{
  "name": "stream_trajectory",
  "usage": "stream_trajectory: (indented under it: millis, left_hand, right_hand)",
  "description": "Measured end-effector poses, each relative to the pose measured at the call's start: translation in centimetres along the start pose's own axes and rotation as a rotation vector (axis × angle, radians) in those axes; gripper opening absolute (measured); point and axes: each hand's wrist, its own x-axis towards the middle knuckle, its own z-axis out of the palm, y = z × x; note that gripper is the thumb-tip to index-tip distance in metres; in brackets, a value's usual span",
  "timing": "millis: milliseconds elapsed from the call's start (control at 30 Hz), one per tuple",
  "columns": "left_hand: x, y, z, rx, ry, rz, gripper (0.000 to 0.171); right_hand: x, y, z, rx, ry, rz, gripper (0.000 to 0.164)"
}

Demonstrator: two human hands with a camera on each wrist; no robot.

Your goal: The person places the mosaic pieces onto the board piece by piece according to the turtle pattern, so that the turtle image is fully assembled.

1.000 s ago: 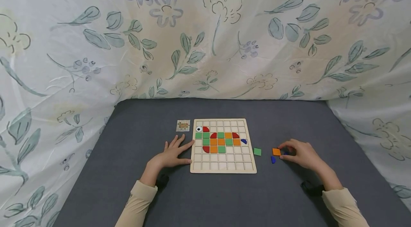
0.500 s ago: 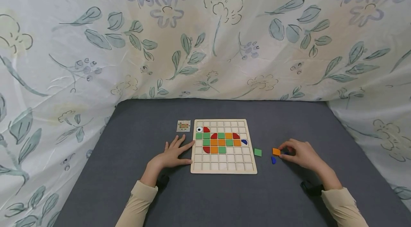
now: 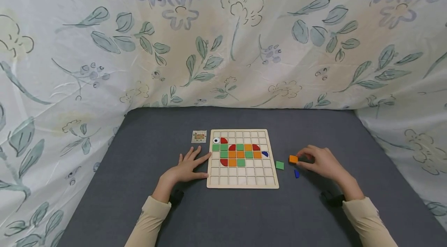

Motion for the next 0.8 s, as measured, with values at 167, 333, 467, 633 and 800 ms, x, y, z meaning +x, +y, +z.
stream_trajectory:
  millis: [167, 333, 467, 633, 800]
  left_hand:
    - [-0.1, -0.2, 0.0, 0.007, -0.001, -0.010, 0.077]
    - [-0.1, -0.1, 0.0, 0.006, -0.001, -0.008, 0.076]
    - [-0.2, 0.0, 0.0, 0.002, 0.001, -0.002, 0.076]
    - [-0.3, 0.3, -0.2, 0.000, 0.006, 0.004, 0.075]
    - [-0.2, 0.3, -0.1, 0.002, 0.006, 0.003, 0.075]
  right_hand:
    - [1.5, -1.4, 0.1, 0.024, -0.004, -0.043, 0.021]
    - [2.5, -2.5, 0.6, 0.021, -0.005, -0.071, 0.023]
    - [3.2, -3.3, 1.0, 0.029, -0.019, -0.087, 0.023]
    - [3.9, -4.3, 1.4, 0.036, -0.023, -0.109, 0.022]
    - [4.5, -5.2, 1.7, 0.047, -0.024, -0.129, 0.023]
